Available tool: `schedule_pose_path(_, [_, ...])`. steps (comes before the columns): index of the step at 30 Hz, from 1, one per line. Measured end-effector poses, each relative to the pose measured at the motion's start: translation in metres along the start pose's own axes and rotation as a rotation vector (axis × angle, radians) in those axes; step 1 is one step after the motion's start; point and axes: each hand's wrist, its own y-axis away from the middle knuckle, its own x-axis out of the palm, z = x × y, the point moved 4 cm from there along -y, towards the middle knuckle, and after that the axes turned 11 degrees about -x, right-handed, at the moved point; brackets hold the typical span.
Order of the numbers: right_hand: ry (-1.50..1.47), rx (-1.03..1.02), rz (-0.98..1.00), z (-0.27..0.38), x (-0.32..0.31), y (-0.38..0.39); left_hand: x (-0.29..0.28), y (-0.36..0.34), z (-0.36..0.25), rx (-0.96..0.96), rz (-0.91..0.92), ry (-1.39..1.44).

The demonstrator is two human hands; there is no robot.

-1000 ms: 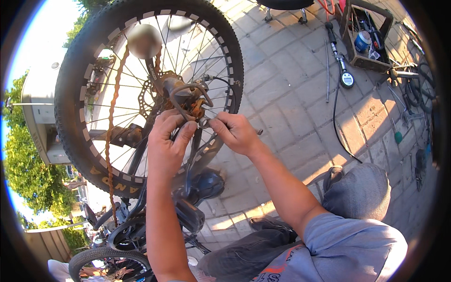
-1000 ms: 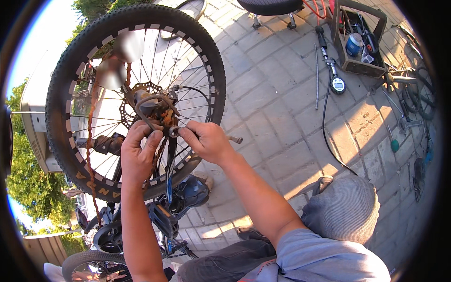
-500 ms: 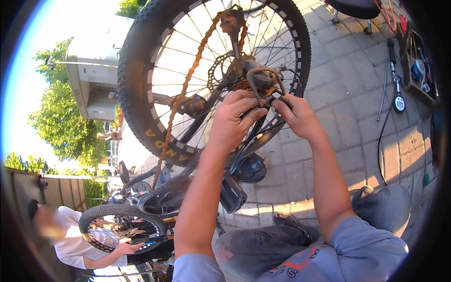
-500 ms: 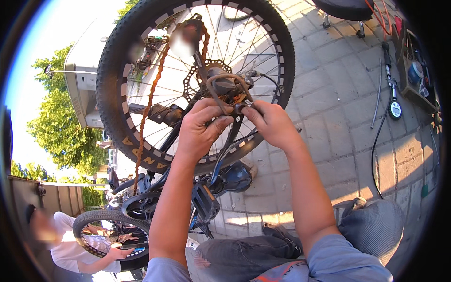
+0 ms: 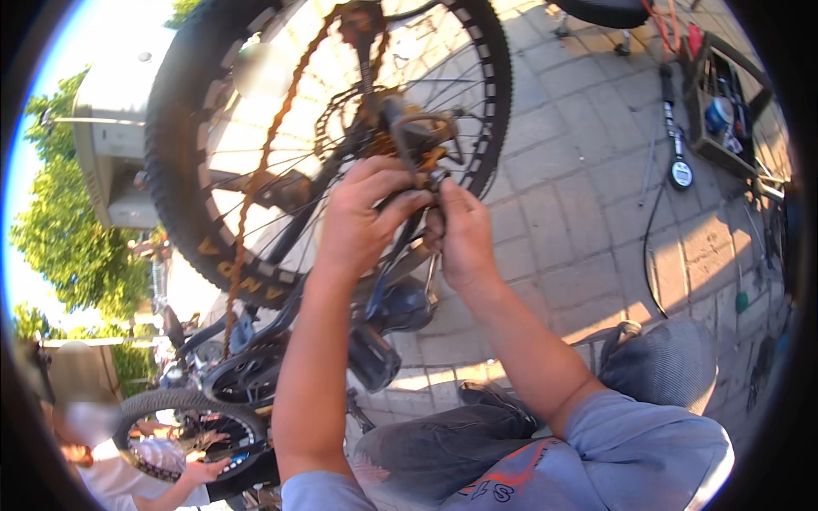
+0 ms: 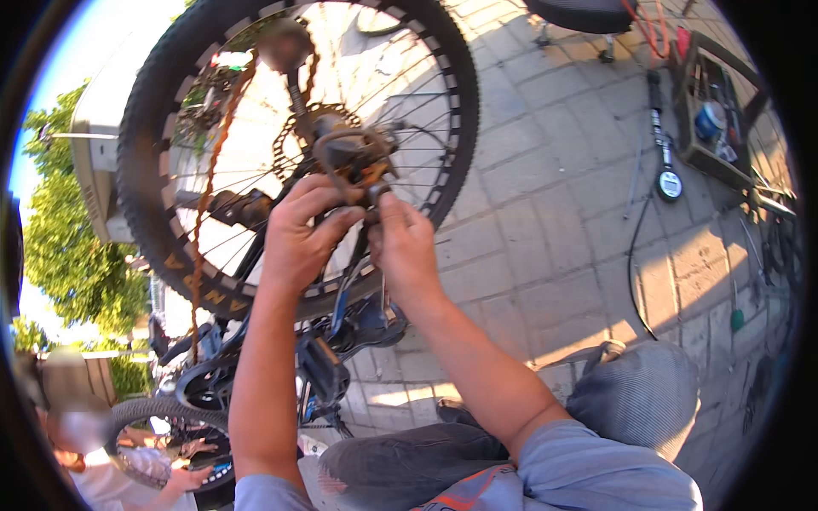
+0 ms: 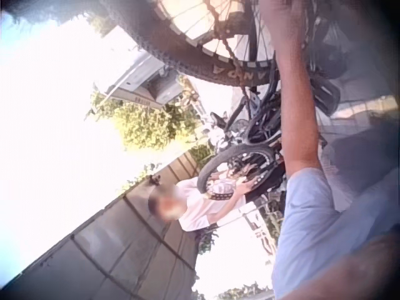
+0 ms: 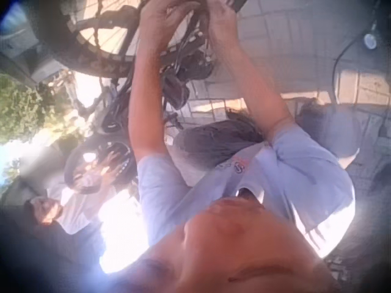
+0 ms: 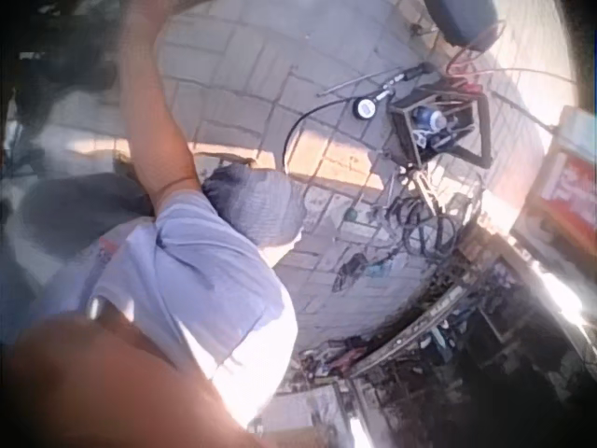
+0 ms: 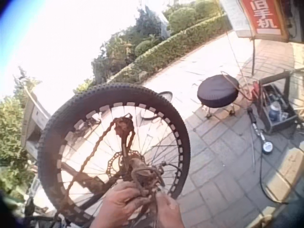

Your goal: The person works on the rear wheel of a bicycle, using a wrench to tighten bolts on the derailleur and adjusting the chain. They rotate the wheel to check alignment and continue tightening components.

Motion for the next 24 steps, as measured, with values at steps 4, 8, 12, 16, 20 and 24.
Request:
schedule_pose_path(4, [0.756, -0.393, 0.147, 0.033, -0.002, -0.008, 0.001, -0.002, -0.010, -0.024, -0.020, 0.014])
schedule_pose_path(8, [1.063, -0.551, 0.207, 0.053, -0.008, -0.021, 0.002, -0.004, -0.010, -0.052, -0.012, 0.032])
schedule_pose_path(12, [1.110, -0.683, 0.290, 0.052, -0.009, -0.031, 0.000, -0.003, -0.012, -0.044, 0.000, 0.028])
schedule_pose_path(16, [0.261, 0.037, 0.176, 0.013, -0.003, -0.018, -0.001, -0.003, -0.011, -0.013, 0.008, 0.030])
schedule_pose_path(20, [-0.486, 0.298, -0.066, 0.007, 0.030, 0.009, 0.000, -0.004, -0.008, -0.006, 0.019, 0.025])
schedule_pose_path(24, [0.410, -0.244, 0.008, 0.022, 0.005, -0.007, 0.000, -0.005, -0.012, -0.014, 0.014, 0.036])
